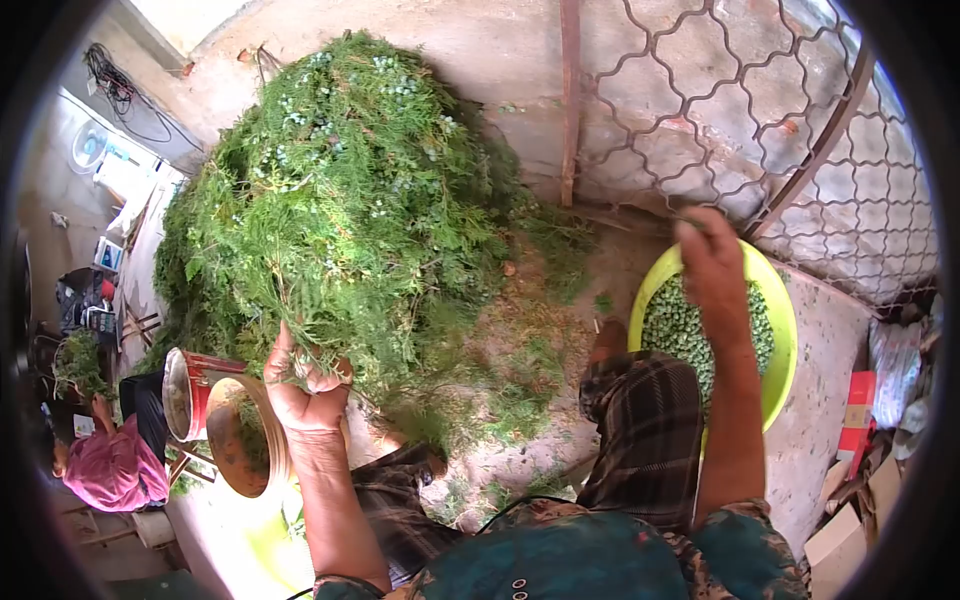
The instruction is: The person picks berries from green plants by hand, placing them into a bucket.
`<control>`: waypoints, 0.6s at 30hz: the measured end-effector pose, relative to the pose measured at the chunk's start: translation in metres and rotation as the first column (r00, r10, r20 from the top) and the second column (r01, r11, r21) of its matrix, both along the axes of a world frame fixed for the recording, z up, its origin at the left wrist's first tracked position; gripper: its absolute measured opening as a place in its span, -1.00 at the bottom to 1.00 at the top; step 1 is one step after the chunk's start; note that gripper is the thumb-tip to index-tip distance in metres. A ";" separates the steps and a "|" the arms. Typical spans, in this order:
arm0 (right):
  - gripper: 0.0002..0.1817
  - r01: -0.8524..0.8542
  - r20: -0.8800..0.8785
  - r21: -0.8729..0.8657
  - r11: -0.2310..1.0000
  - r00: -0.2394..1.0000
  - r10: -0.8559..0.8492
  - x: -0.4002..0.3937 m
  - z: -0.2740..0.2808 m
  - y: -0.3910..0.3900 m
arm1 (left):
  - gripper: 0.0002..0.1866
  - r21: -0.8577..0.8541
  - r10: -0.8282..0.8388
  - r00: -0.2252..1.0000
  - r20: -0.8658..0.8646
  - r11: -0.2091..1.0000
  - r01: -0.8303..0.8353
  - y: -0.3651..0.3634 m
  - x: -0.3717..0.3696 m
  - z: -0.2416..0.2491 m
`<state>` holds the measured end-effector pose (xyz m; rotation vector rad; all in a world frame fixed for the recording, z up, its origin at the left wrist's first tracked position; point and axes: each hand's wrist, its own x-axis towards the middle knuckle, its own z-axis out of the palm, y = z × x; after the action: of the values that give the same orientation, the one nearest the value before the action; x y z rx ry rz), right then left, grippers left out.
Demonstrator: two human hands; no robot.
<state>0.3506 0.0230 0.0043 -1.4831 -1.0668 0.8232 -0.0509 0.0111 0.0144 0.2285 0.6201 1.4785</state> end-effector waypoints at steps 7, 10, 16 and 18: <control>-0.56 0.013 0.711 -0.260 0.966 0.679 0.183 0.082 -0.042 -0.054 | -0.80 0.169 -0.097 0.981 0.166 0.983 0.069 -0.007 -0.003 0.003; -0.44 -0.458 0.426 -0.164 0.874 0.766 0.481 -0.032 0.030 -0.033 | -0.71 0.290 -0.214 0.960 0.181 0.944 0.155 0.001 0.002 0.002; -0.27 -0.782 0.737 0.064 0.620 0.456 0.499 -0.181 -0.002 -0.016 | -0.75 0.262 -0.231 0.870 0.436 0.957 0.123 0.019 0.056 0.065; -0.39 -0.784 0.383 -0.136 0.606 0.522 0.762 -0.199 -0.018 -0.013 | -0.80 0.323 -0.276 0.897 0.346 0.932 0.163 0.034 0.057 0.067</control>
<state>0.1512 0.0103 -0.0136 -1.0997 -2.1555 1.0949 0.0058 0.0456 0.0813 0.2151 0.0525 1.3360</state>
